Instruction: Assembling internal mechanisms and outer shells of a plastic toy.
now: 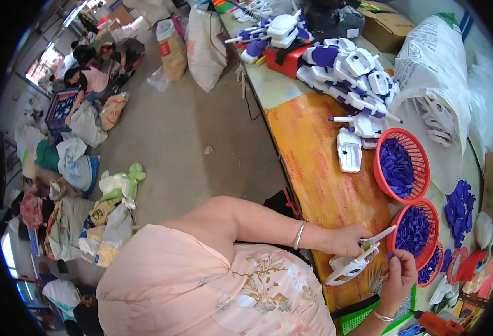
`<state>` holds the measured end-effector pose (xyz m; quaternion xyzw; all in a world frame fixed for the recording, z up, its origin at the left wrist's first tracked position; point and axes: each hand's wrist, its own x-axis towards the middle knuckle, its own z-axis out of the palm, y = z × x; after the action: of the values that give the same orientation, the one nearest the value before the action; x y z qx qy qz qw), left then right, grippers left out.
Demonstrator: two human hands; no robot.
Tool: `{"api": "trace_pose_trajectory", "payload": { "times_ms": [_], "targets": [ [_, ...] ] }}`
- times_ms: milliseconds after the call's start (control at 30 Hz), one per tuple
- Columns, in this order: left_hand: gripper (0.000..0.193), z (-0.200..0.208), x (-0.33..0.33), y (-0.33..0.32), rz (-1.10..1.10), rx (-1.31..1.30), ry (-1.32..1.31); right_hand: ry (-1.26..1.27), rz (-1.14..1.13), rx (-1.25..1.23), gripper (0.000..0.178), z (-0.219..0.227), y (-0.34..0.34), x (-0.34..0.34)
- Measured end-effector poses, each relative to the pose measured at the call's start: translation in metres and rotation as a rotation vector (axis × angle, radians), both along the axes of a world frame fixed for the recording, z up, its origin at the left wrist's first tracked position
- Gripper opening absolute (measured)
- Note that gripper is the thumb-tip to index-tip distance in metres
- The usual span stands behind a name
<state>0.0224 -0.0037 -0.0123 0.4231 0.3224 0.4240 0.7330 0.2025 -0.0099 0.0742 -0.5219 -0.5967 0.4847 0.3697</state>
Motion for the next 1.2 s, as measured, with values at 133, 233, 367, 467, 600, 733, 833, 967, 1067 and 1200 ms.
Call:
{"api": "trace_pose_trajectory", "payload": {
  "times_ms": [133,233,367,467,600,733,833,967,1067,1200],
  "targets": [
    [0.026,0.006,0.008,-0.002,-0.081,0.052,0.042,0.104,-0.020,0.047,0.009,-0.007,-0.018,0.008],
    [0.028,0.002,0.007,0.000,-0.096,0.140,0.097,0.128,-0.065,0.016,0.010,-0.008,-0.025,0.012],
    [0.029,0.005,0.007,-0.001,-0.097,0.176,0.166,0.211,-0.114,-0.013,0.016,-0.022,-0.036,0.024],
    [0.029,0.007,0.010,-0.002,-0.085,0.149,0.173,0.277,-0.152,-0.033,0.019,-0.025,-0.037,0.023],
    [0.030,0.000,0.014,-0.003,-0.077,0.132,0.150,0.305,-0.133,-0.020,0.022,-0.022,-0.037,0.015],
    [0.030,-0.005,0.017,-0.001,-0.063,0.162,0.171,0.366,-0.103,-0.046,0.022,-0.024,-0.034,0.024],
    [0.031,-0.005,0.020,-0.004,-0.084,0.153,0.180,0.489,-0.089,-0.073,0.022,-0.023,-0.038,0.026],
    [0.032,-0.023,0.025,-0.002,-0.142,0.190,0.126,0.366,-0.336,-0.093,0.017,-0.017,-0.048,0.015],
    [0.033,-0.027,0.010,-0.006,-0.211,-0.030,-0.130,0.305,-0.262,-0.100,0.013,-0.011,-0.037,0.004],
    [0.033,0.015,-0.008,-0.003,-0.279,-0.114,-0.065,0.175,-0.296,-0.021,0.013,0.002,-0.039,0.004]
  ]
}}
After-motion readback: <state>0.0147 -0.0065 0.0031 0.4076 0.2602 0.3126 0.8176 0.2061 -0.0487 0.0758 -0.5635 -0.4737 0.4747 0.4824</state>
